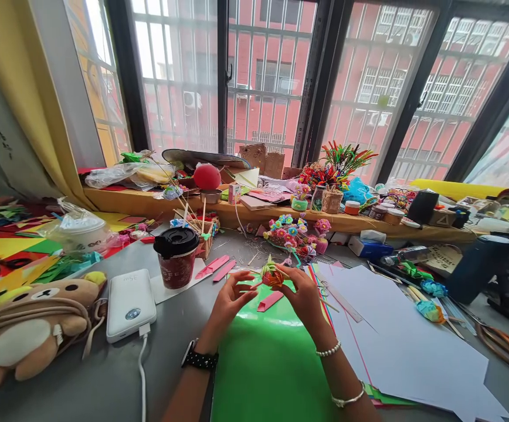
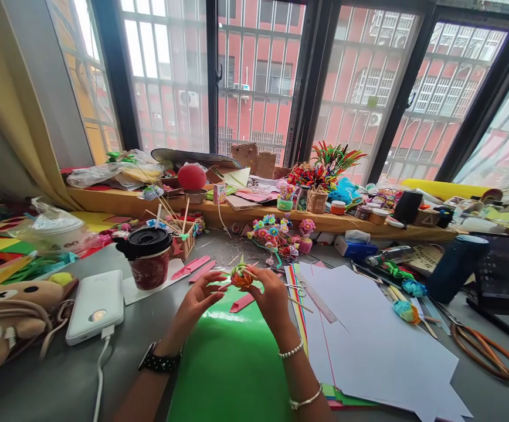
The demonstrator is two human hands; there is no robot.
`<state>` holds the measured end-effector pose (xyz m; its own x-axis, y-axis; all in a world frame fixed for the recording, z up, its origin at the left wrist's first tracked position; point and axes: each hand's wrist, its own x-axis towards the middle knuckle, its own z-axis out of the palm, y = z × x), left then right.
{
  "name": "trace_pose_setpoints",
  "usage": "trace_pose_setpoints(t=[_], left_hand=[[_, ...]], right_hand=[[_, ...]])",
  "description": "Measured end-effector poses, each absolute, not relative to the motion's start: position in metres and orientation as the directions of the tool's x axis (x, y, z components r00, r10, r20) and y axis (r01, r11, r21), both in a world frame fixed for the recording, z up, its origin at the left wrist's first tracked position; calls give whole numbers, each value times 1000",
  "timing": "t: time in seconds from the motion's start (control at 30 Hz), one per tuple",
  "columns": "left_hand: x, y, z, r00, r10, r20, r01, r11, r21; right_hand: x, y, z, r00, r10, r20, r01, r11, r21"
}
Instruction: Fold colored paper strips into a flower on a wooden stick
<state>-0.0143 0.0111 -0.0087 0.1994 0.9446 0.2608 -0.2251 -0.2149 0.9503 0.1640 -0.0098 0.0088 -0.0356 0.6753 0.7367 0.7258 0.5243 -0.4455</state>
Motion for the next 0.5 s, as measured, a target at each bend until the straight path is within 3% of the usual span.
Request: trace_pose_setpoints(t=[0.13,0.4,0.5], left_hand=[[-12,7,-6,306,936,174,-185,-121,975],[-9,4,-3,321,922,215,-210,-153,966],[-7,4,-4,255,934,249,-263,-180,948]], right_hand=[[158,-11,8,-75,662,746,736,541,-407],[150,-13,7,-104,667,738,732,554,-398],[150,-13,6,-118,661,741,723,569,-392]])
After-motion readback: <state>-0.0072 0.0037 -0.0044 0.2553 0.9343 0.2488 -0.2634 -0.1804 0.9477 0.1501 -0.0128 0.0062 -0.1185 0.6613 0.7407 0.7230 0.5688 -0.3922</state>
